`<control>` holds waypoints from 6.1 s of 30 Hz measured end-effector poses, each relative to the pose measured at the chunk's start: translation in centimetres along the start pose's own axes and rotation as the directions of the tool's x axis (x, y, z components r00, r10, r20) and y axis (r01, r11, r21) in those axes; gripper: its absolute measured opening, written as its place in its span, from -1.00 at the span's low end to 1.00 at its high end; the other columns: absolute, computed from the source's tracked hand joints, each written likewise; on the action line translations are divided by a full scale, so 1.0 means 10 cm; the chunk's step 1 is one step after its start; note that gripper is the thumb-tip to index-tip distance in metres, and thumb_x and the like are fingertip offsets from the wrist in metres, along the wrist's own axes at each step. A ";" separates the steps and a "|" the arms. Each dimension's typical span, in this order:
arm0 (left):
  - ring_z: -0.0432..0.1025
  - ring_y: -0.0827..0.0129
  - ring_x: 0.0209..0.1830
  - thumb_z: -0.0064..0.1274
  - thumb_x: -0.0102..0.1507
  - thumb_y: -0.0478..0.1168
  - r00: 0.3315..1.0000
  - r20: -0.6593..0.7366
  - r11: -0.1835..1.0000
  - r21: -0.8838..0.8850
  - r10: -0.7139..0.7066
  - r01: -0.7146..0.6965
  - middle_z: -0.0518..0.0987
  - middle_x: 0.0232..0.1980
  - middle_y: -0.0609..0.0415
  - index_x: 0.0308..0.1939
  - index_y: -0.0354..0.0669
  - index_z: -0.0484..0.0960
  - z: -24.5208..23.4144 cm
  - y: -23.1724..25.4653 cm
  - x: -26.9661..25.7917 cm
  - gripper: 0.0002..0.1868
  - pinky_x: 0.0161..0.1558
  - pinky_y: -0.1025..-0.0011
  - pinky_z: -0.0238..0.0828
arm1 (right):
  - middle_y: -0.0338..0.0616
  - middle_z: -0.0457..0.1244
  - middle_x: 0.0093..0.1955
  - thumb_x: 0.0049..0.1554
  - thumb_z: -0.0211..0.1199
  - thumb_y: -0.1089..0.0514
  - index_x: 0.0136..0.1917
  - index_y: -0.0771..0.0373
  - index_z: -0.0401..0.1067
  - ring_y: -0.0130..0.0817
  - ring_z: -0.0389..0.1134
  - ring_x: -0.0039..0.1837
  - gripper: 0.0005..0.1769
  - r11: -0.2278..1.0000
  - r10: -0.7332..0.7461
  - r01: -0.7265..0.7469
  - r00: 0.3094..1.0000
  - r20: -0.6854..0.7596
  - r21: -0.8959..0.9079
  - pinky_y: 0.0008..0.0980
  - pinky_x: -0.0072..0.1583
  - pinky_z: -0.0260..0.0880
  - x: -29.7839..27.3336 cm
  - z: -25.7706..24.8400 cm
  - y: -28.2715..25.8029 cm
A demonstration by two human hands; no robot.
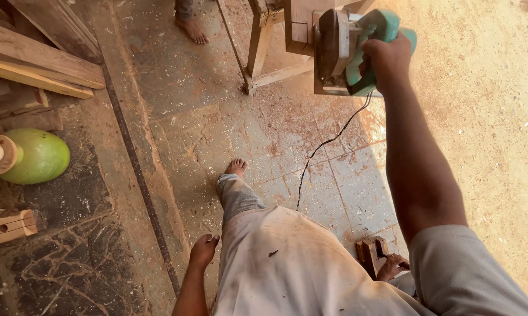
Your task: Cutting a groove or slot into a wooden plank using a handheld circular saw.
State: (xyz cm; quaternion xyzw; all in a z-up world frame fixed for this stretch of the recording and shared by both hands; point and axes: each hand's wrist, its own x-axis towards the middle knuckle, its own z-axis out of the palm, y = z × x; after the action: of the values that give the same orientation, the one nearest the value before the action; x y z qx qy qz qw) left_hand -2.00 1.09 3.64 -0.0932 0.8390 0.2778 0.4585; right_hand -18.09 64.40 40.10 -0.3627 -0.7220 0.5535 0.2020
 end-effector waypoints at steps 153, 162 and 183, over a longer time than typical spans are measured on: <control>0.48 -0.01 0.28 0.05 0.31 0.21 0.996 -0.017 0.989 -0.113 -0.093 0.091 0.57 0.29 -0.21 0.39 -0.22 0.47 0.88 -0.59 -0.30 -0.27 0.29 0.14 0.34 | -0.05 0.29 -0.34 0.12 0.28 0.32 -0.16 0.34 0.40 -0.30 0.42 -0.36 -0.93 0.992 -0.113 0.105 0.983 0.145 0.062 -0.24 -0.28 0.58 -0.48 -0.40 0.17; 0.52 0.00 0.23 0.05 0.29 0.23 0.999 -0.045 0.992 -0.123 -0.021 0.015 0.62 0.22 -0.23 0.35 -0.23 0.52 0.91 -0.54 -0.18 -0.26 0.27 0.17 0.39 | -0.06 0.27 -0.35 0.09 0.27 0.32 -0.17 0.36 0.39 -0.30 0.39 -0.37 -0.92 0.989 -0.129 0.120 0.985 0.119 0.084 -0.25 -0.32 0.52 -0.37 -0.32 0.11; 0.52 0.01 0.25 0.04 0.31 0.21 0.998 -0.055 0.996 -0.091 -0.011 0.006 0.63 0.22 -0.22 0.35 -0.24 0.52 0.61 -0.37 -0.24 -0.29 0.30 0.18 0.37 | -0.05 0.27 -0.32 0.08 0.27 0.34 -0.09 0.41 0.39 -0.30 0.38 -0.37 -0.87 0.997 -0.061 0.053 0.988 0.138 0.063 -0.26 -0.33 0.51 -0.49 -0.36 0.01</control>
State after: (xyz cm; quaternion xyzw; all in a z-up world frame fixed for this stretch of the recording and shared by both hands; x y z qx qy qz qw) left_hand 5.19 1.16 1.60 -0.1252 0.8376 0.3109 0.4315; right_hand -12.36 63.10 41.65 -0.2959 -0.7278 0.5927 0.1772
